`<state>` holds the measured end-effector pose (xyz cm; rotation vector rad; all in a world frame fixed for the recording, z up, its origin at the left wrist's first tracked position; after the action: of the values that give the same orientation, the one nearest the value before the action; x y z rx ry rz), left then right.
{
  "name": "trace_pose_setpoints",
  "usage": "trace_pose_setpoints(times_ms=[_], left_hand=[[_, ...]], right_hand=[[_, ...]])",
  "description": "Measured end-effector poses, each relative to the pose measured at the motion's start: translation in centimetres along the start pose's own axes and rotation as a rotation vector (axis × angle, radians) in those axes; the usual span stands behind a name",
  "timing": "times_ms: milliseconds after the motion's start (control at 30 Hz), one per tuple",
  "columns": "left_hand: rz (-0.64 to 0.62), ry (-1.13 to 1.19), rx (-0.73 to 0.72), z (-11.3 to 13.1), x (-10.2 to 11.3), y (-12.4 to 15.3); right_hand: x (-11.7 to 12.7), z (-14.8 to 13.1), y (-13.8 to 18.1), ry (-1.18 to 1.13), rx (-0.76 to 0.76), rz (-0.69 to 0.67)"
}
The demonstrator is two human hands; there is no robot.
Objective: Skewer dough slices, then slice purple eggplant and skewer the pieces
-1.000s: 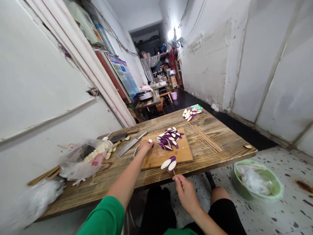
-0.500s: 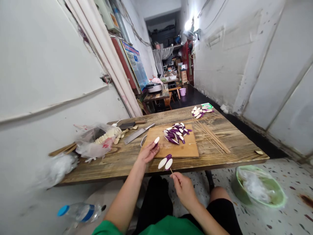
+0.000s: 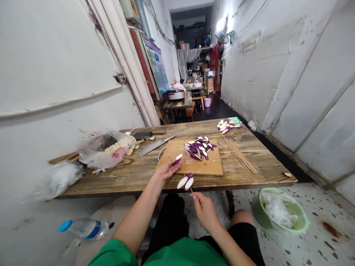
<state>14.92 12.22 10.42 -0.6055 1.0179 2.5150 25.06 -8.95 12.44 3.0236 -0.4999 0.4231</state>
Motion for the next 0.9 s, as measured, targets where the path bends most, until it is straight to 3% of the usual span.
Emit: trace_pose_setpoints(times_ms=[500, 900], left_hand=[[-0.011, -0.122, -0.09, -0.11, -0.29, -0.05], [-0.015, -0.101, -0.091, -0.09, -0.16, -0.2]], right_hand=[[0.57, -0.08, -0.15, -0.134, -0.105, -0.063], [0.7, -0.21, 0.1, -0.166, -0.119, -0.031]])
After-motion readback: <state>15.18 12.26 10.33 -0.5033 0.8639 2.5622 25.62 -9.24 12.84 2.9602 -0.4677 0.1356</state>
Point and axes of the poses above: each hand's wrist, its own y-axis away from the middle knuckle, its own x-axis out of the back of the hand, z = x × y, the point moved 4 cm from there along -y, towards the middle knuckle, and after that the axes turned 8 degrees about -y, right-handed, at the moved point
